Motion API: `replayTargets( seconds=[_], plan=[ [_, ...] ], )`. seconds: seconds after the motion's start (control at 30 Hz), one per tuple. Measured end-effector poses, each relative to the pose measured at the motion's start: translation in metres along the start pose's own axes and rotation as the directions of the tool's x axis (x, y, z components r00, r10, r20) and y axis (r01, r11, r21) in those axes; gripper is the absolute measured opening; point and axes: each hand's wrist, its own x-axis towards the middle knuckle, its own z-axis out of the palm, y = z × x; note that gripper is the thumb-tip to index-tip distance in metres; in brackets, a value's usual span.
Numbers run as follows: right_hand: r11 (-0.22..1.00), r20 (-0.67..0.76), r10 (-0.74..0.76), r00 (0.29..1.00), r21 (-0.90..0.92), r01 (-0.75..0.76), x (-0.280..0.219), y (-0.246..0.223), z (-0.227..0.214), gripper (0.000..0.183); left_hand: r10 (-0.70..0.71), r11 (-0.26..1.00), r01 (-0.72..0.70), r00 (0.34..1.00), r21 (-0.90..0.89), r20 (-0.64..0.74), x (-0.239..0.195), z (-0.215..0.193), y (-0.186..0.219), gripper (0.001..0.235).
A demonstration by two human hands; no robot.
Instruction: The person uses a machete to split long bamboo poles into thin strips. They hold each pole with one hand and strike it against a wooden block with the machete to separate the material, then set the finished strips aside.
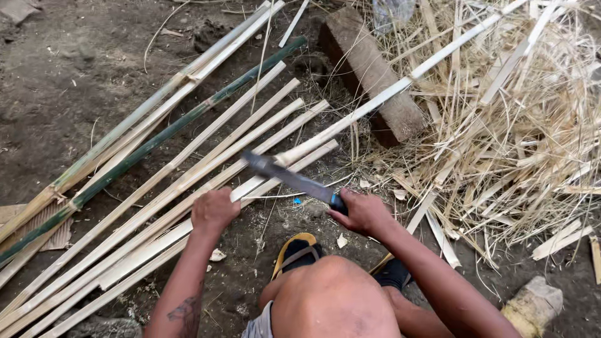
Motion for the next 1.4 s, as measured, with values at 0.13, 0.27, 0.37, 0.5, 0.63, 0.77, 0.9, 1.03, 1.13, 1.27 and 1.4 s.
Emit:
replayTargets(
  seconds=[0.13,0.27,0.37,0.5,0.63,0.77,0.9,1.03,1.13,1.27,1.4],
  plan=[
    [0.924,-0.133,0.369,0.92,0.158,-0.348,0.016,0.053,-0.012,0.057,0.0,0.999,0.0,1.0,0.034,-0.017,-0.03,-0.002,-0.043,0.02],
    [0.898,-0.179,0.441,0.88,0.093,-0.431,0.027,0.1,-0.025,0.062,-0.069,0.992,0.068,0.998,0.111,0.01,-0.022,0.004,-0.045,0.016],
    [0.848,-0.103,0.497,0.862,0.269,-0.457,0.029,0.075,-0.011,0.06,0.06,0.991,-0.088,0.965,-0.101,-0.254,0.023,0.022,0.011,0.036],
    [0.831,0.09,0.418,0.904,0.363,-0.421,0.022,0.011,0.02,0.057,0.09,0.949,-0.215,0.888,-0.232,-0.452,0.078,0.048,0.098,0.023],
    [0.963,0.064,0.25,0.966,0.091,-0.255,0.019,0.029,-0.01,0.055,-0.12,0.856,0.028,0.982,-0.516,-0.146,0.071,0.048,0.099,0.021],
    [0.911,-0.088,0.412,0.907,0.049,-0.409,0.019,0.052,-0.02,0.059,0.082,0.995,-0.089,0.988,-0.045,-0.133,0.017,0.025,0.024,0.035],
    [0.872,0.039,0.378,0.925,0.322,-0.369,0.014,0.023,0.009,0.054,-0.009,0.999,0.005,0.995,-0.05,-0.095,0.01,0.017,0.051,0.038],
    [1.0,0.147,0.008,0.989,0.007,-0.009,0.025,0.01,0.026,0.057,-0.147,0.939,0.131,0.989,-0.318,-0.028,-0.002,0.016,0.048,0.027],
    [0.934,-0.141,0.332,0.933,0.186,-0.304,0.02,0.066,-0.001,0.052,0.087,0.946,-0.225,0.871,-0.235,-0.484,-0.028,0.014,-0.006,0.035],
    [0.889,-0.22,0.446,0.867,0.218,-0.402,0.021,0.071,-0.012,0.059,-0.074,0.99,0.087,0.991,0.113,-0.113,-0.011,0.015,-0.033,0.022],
    [0.909,0.023,0.317,0.948,0.279,-0.31,0.005,-0.005,0.029,0.057,0.144,0.99,-0.141,0.945,0.033,-0.292,0.013,0.037,0.02,0.026]
  ],
)
